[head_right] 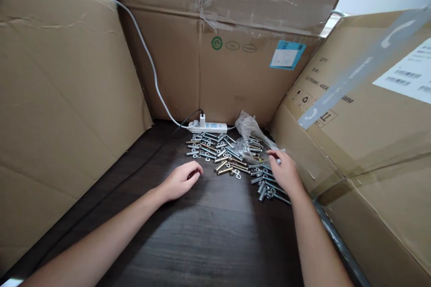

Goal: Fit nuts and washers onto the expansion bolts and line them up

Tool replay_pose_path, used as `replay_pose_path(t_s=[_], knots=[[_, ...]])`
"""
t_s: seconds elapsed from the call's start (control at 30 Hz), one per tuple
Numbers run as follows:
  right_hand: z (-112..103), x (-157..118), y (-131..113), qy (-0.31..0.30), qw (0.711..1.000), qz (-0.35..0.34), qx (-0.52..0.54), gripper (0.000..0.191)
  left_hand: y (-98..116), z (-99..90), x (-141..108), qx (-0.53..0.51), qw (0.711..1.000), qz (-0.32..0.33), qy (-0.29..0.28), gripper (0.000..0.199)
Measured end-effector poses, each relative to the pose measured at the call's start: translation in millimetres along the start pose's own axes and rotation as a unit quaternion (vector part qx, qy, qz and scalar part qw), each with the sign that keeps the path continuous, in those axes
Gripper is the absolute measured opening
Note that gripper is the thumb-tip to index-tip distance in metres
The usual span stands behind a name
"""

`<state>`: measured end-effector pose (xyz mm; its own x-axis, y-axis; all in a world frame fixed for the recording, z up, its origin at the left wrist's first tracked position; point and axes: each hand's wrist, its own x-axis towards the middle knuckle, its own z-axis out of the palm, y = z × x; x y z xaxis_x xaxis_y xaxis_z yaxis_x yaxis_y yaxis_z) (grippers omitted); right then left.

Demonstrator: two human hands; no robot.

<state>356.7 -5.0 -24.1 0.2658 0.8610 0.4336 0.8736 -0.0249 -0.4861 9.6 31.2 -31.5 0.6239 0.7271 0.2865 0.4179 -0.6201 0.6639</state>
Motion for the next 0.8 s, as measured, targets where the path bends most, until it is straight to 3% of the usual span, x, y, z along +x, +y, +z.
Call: replay_pose_path(t_s=[0.17,0.33,0.8], knots=[[-29,-52,-2,-0.078,0.997,0.010,-0.026,0.028,-3,0.9,1,0.006,1.000,0.006,-0.001,0.017],[-32,-90,10,-0.102,0.991,-0.004,-0.083,0.024,-4,1.5,1,0.007,1.000,0.010,-0.002,0.016],[-19,-110,21,-0.105,0.991,0.012,-0.087,0.024,-4,0.7,1,0.014,1.000,0.011,-0.009,0.017]])
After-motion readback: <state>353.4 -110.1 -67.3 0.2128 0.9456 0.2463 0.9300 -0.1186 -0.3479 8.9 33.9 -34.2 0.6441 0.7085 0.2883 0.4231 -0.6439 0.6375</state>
